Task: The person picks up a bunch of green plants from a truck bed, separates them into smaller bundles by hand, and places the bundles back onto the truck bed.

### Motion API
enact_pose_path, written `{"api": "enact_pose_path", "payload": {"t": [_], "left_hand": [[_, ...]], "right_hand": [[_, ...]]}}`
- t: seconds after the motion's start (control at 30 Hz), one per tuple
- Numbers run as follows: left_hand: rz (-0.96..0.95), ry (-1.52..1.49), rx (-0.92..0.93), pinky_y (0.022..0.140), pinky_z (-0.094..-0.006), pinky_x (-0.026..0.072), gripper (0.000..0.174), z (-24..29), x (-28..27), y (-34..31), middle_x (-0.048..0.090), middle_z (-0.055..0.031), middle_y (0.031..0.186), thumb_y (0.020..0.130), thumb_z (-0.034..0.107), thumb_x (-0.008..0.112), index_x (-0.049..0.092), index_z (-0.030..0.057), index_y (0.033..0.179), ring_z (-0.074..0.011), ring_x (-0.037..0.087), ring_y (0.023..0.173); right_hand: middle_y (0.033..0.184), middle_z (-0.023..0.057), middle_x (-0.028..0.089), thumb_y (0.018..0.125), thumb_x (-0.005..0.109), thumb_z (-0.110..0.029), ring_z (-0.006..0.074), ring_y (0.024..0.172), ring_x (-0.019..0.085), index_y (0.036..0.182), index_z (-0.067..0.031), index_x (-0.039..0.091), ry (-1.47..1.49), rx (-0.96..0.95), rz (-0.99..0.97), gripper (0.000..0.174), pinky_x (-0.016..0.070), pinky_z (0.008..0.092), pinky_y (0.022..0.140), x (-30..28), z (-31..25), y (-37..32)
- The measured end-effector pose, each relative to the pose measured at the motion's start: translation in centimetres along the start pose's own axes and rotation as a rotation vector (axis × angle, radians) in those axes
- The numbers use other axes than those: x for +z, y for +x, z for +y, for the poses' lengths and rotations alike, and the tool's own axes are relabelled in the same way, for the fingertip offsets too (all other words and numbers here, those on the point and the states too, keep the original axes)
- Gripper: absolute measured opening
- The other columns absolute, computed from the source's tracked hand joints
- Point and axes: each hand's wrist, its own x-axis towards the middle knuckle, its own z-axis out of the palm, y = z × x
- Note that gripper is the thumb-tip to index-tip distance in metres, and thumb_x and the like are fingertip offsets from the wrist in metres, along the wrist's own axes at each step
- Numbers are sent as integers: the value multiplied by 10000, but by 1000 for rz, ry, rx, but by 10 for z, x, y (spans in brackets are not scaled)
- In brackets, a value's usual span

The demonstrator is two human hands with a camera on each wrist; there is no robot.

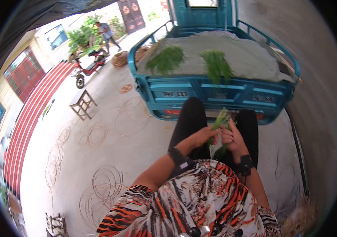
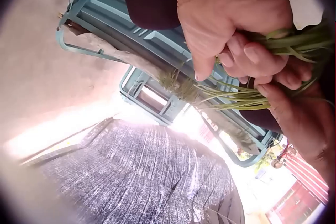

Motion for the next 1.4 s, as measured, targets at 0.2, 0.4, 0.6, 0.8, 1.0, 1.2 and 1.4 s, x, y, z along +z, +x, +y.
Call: {"api": "enact_pose_path", "payload": {"t": [0.2,0.4,0.6,0.8,1.0,1.2,1.4], "left_hand": [[-129,74,-3,617,-251,429,205,-15,-5,6,539,-10,678,945,264,492,534,63,937,-115,526,637],[-137,80,10,601,-246,425,208,-11,-4,4,538,-13,661,944,259,493,530,56,914,-106,519,614],[-157,110,25,583,-236,423,218,-10,-3,3,534,-1,654,944,273,486,537,62,929,-99,513,602],[-8,162,38,545,-250,387,258,-13,-5,2,479,4,638,930,280,489,585,44,894,-104,469,560],[108,185,-2,487,-219,329,170,-3,-2,0,409,43,621,930,244,489,515,77,914,-69,400,526],[207,-28,-55,436,-225,307,144,-1,-2,5,414,26,609,944,222,481,475,78,939,-77,360,452],[198,-130,-59,447,-232,337,149,0,0,4,455,15,618,942,224,485,456,89,885,-90,387,445]], "right_hand": [[509,-71,288,965,400,-411,32,370,260,1063,-76,542,16,-100,-2,377,255,170,348,6,0,-4],[514,-69,296,984,373,-358,33,379,286,977,-110,530,-57,-230,11,294,288,186,354,-4,2,4],[579,-67,342,985,378,-351,42,415,301,956,-115,512,-193,-310,47,273,317,211,393,-11,5,8],[651,-49,388,974,411,-357,68,481,336,979,-117,503,-285,-394,165,257,335,238,467,-17,9,13],[764,-26,461,953,462,-337,87,606,428,1051,-129,518,-401,-474,341,237,358,225,504,-22,8,11],[804,-22,454,949,452,-309,100,688,435,1043,-93,568,-516,-521,343,262,361,254,559,-5,14,4],[812,-36,477,966,440,-310,77,691,434,1110,-89,578,-442,-505,291,298,358,226,539,-2,13,4]]}}
